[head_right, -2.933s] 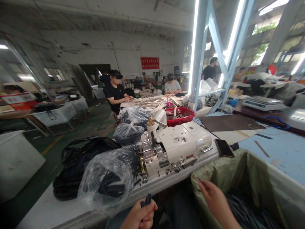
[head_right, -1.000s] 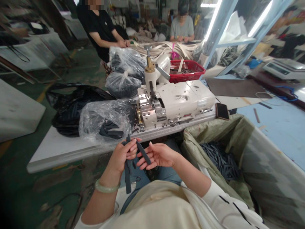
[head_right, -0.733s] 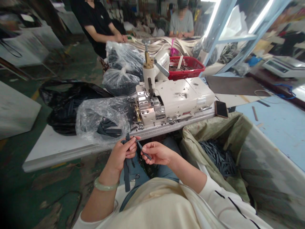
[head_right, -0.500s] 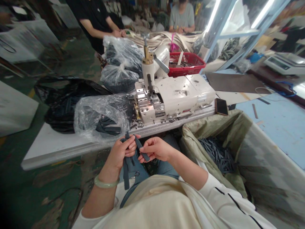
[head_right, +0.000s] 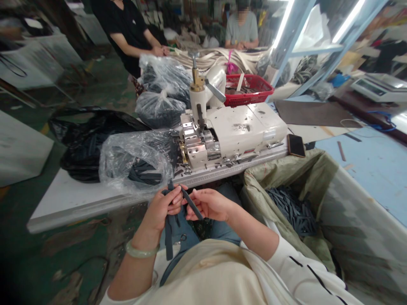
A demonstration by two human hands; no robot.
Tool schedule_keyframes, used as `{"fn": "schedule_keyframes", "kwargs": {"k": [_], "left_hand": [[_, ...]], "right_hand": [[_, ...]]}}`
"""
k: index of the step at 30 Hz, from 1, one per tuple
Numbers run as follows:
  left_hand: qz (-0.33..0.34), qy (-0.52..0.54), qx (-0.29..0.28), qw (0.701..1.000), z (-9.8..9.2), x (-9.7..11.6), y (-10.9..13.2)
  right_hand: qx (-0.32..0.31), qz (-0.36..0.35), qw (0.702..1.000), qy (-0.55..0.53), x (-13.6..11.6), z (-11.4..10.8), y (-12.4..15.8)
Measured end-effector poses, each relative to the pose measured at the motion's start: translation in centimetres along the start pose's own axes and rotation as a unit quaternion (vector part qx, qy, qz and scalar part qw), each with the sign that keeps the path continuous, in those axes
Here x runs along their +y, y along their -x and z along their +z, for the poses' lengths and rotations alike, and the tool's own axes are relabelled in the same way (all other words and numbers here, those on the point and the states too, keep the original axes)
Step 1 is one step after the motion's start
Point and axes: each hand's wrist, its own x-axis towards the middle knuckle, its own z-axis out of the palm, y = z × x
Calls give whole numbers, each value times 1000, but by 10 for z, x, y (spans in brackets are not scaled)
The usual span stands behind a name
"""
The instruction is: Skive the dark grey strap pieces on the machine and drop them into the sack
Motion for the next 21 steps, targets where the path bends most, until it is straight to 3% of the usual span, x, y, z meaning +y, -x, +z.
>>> {"fn": "schedule_keyframes", "kwargs": {"k": [2,4,6,9,11,15,21], "left_hand": [[-6,-5,-11,1000,0,-1,-1],[-9,1,-7,1000,-1,-1,-2],[-8,17,13,1000,-3,0,-3],[-16,46,38,998,-10,2,-4],[-25,60,41,997,-13,3,-5],[-32,68,44,996,-18,2,-4],[-31,81,50,995,-23,3,-3]], "right_hand": [[-27,22,999,-38,2,2,-3],[-3,4,1000,-25,-2,3,-8],[88,-85,991,56,-16,1,-16],[259,-245,917,179,-54,-8,-31],[326,-289,878,198,-82,-14,-42],[356,-289,869,187,-116,-21,-59],[377,-284,869,151,-119,-22,-68]]}}
